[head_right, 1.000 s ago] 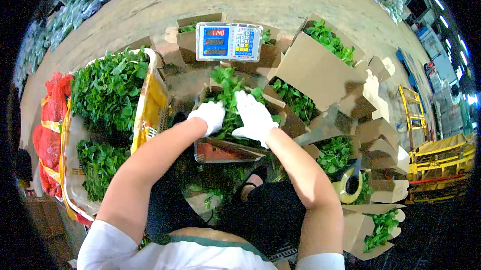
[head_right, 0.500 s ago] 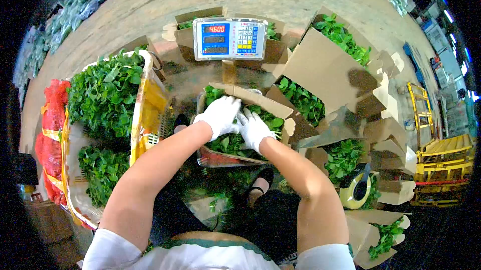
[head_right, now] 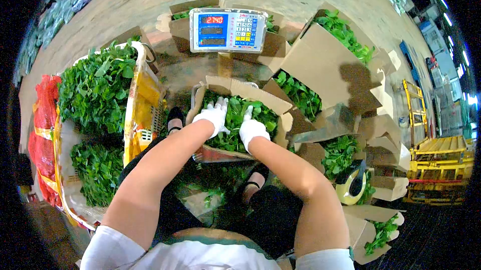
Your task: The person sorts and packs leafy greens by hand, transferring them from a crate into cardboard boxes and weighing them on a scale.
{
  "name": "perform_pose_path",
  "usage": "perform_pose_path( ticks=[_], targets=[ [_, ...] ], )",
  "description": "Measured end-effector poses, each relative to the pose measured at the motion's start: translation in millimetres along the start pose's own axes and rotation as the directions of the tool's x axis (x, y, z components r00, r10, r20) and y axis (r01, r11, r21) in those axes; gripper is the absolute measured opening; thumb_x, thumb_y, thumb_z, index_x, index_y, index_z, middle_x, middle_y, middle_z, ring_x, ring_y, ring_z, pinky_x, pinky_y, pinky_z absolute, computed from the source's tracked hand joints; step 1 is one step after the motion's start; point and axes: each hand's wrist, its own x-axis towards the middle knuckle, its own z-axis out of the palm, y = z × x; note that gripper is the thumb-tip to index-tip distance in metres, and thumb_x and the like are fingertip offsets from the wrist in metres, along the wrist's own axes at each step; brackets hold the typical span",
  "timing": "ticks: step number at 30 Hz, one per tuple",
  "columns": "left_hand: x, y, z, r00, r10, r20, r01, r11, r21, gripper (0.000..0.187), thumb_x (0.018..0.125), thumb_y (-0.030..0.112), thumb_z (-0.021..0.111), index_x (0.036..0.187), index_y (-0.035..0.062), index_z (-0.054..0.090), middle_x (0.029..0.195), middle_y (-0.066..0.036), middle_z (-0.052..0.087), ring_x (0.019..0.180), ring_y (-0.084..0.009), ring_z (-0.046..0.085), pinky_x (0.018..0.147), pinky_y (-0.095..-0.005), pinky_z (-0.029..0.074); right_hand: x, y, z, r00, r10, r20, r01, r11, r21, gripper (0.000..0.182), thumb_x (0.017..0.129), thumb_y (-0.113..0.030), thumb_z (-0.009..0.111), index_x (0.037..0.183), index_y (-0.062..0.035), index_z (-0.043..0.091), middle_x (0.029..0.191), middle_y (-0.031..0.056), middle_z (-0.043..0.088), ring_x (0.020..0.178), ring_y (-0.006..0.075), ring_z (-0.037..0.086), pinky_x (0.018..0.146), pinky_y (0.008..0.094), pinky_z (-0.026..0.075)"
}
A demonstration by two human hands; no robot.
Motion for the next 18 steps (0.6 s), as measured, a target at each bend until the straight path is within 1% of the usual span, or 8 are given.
perform_pose_path(
  ticks=[4, 6, 8, 12, 13, 14, 16, 18],
  targets=[
    [-13.7, 1.2, -13.6, 0.996, 0.054, -0.069, -0.053, 0.998, 0.018, 0.102, 0.065, 0.038, 0.071, 0.135, 0.0045, 0.005, 0.140, -0.013, 0.015, 0.124, -0.0335, 0.027, 0.099, -0.0416, 0.030, -4.2, 13.1, -6.6, 0.992, -0.113, 0.051, 0.119, 0.982, -0.149, 0.062, 0.085, -0.011, 0.032, 0.135, -0.0056, -0.002, 0.115, 0.0198, 0.050, 0.100, 0.0319, 0.053, 0.084, 0.0404, 0.042],
    [-28.9, 4.5, -28.1, 0.995, 0.062, -0.078, -0.060, 0.998, 0.034, 0.100, 0.066, 0.040, 0.069, 0.136, 0.0050, 0.007, 0.140, -0.014, 0.016, 0.124, -0.0327, 0.026, 0.099, -0.0407, 0.030, -14.1, 21.5, -14.1, 0.973, -0.230, 0.033, 0.232, 0.952, -0.202, 0.077, 0.081, -0.018, 0.049, 0.133, 0.0017, -0.004, 0.105, 0.0234, 0.054, 0.091, 0.0338, 0.056, 0.079, 0.0403, 0.043],
    [-52.0, 8.9, -46.0, 0.992, 0.088, -0.090, -0.084, 0.996, 0.040, 0.097, 0.067, 0.042, 0.067, 0.135, 0.0048, 0.009, 0.140, -0.014, 0.017, 0.125, -0.0319, 0.025, 0.100, -0.0398, 0.029, -27.0, 29.7, -23.1, 0.963, -0.268, 0.007, 0.267, 0.961, -0.075, 0.086, 0.078, -0.023, 0.057, 0.133, 0.0020, -0.004, 0.105, 0.0255, 0.053, 0.092, 0.0348, 0.055, 0.082, 0.0403, 0.042],
    [-84.5, 1.4, -90.9, 0.983, 0.183, -0.006, -0.183, 0.983, 0.020, 0.091, 0.067, 0.041, 0.066, 0.136, 0.0128, 0.014, 0.141, -0.013, 0.015, 0.125, -0.0297, 0.026, 0.100, -0.0414, 0.027, -81.6, 29.8, -78.6, 0.974, -0.223, 0.036, 0.226, 0.970, -0.093, 0.093, 0.071, -0.027, 0.064, 0.135, -0.0012, 0.000, 0.106, 0.0258, 0.052, 0.089, 0.0309, 0.055, 0.075, 0.0362, 0.046],
    [-90.0, -4.2, -97.9, 0.975, 0.213, -0.056, -0.213, 0.977, 0.006, 0.085, 0.067, 0.038, 0.065, 0.135, 0.0154, 0.019, 0.140, -0.013, 0.016, 0.123, -0.0309, 0.031, 0.100, -0.0396, 0.029, -79.8, 38.5, -80.6, 0.947, -0.300, -0.118, 0.292, 0.953, -0.077, 0.083, 0.073, -0.020, 0.061, 0.134, -0.0002, 0.008, 0.094, 0.0215, 0.057, 0.075, 0.0254, 0.056, 0.063, 0.0331, 0.048],
    [-82.4, -18.3, -92.5, 0.935, 0.289, -0.204, -0.303, 0.952, -0.041, 0.074, 0.069, 0.034, 0.064, 0.131, 0.0131, 0.030, 0.135, -0.015, 0.029, 0.118, -0.0308, 0.037, 0.097, -0.0353, 0.032, -80.4, 51.0, -88.7, 0.952, -0.266, -0.150, 0.281, 0.955, 0.091, 0.066, 0.075, -0.013, 0.057, 0.131, 0.0015, 0.023, 0.081, 0.0147, 0.059, 0.060, 0.0187, 0.054, 0.051, 0.0292, 0.046],
    [-100.9, -28.5, -113.9, 0.913, 0.271, -0.306, -0.337, 0.922, -0.189, 0.061, 0.071, 0.031, 0.063, 0.123, 0.0086, 0.043, 0.122, -0.017, 0.046, 0.110, -0.0297, 0.046, 0.093, -0.0313, 0.036, -82.3, 75.6, -87.6, 0.914, -0.201, -0.352, 0.386, 0.697, 0.604, 0.040, 0.074, -0.016, 0.054, 0.110, 0.0011, 0.048, 0.068, 0.0113, 0.058, 0.050, 0.0183, 0.053, 0.044, 0.0289, 0.043],
    [-101.4, -47.0, -109.3, 0.896, 0.074, -0.438, -0.272, 0.871, -0.408, 0.052, 0.073, 0.029, 0.062, 0.117, 0.0047, 0.049, 0.112, -0.018, 0.054, 0.106, -0.0282, 0.050, 0.090, -0.0308, 0.038, -88.7, 91.8, -94.7, 0.900, -0.108, -0.422, 0.389, 0.635, 0.667, 0.014, 0.077, -0.015, 0.050, 0.077, -0.0026, 0.056, 0.059, 0.0059, 0.054, 0.044, 0.0135, 0.049, 0.040, 0.0260, 0.039]
  ],
)
